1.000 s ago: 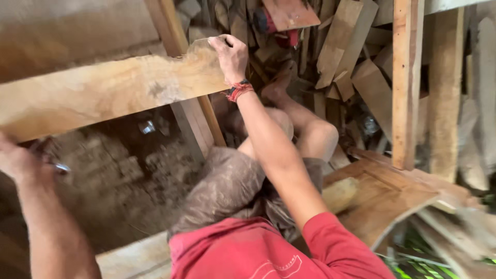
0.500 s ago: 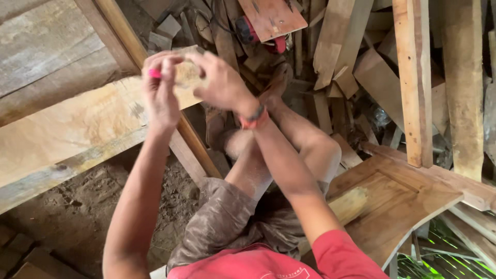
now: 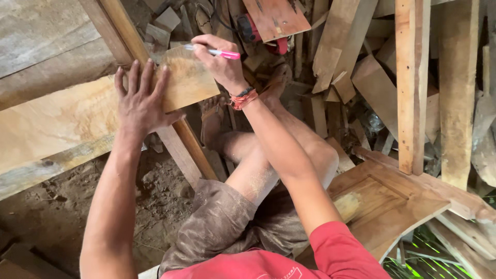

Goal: The person uses a circular saw to cut wooden planks in a cluttered workshop. They mark the wood with a pen, position the saw, and cut the planks into smaller pieces, repeating the process for multiple boards.

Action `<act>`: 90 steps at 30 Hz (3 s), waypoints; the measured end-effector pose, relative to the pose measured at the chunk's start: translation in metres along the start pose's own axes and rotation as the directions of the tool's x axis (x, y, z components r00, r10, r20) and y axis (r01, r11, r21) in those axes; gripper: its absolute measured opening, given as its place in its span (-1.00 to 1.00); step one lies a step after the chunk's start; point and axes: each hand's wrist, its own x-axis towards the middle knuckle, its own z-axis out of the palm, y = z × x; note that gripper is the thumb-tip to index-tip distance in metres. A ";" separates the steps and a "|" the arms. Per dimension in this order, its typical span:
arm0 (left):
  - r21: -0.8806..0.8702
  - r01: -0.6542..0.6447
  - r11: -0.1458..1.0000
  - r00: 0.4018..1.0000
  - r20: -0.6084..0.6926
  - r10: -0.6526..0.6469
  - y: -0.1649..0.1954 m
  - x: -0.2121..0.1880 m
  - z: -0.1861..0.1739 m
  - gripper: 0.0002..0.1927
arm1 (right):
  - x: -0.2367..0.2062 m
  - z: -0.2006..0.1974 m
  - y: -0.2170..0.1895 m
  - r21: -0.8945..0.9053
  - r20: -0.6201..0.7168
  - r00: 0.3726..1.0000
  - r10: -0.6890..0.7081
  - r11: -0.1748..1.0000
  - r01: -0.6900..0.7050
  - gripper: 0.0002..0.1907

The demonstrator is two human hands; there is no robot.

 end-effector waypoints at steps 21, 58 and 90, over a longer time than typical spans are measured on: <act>-0.092 0.050 0.995 0.998 0.033 -0.048 -0.011 -0.013 0.026 0.25 | 0.002 0.004 -0.005 -0.071 0.013 0.999 0.045 0.996 -0.044 -0.91; -0.142 0.061 0.988 0.984 -0.155 -0.083 -0.020 -0.003 0.049 0.30 | -0.077 0.010 -0.091 -0.523 0.218 0.976 -0.028 0.841 0.141 -0.77; 0.092 0.057 0.994 0.998 0.005 -0.057 -0.049 0.028 0.043 0.18 | 0.025 -0.162 0.303 0.997 0.057 0.422 0.905 -0.072 0.022 -0.56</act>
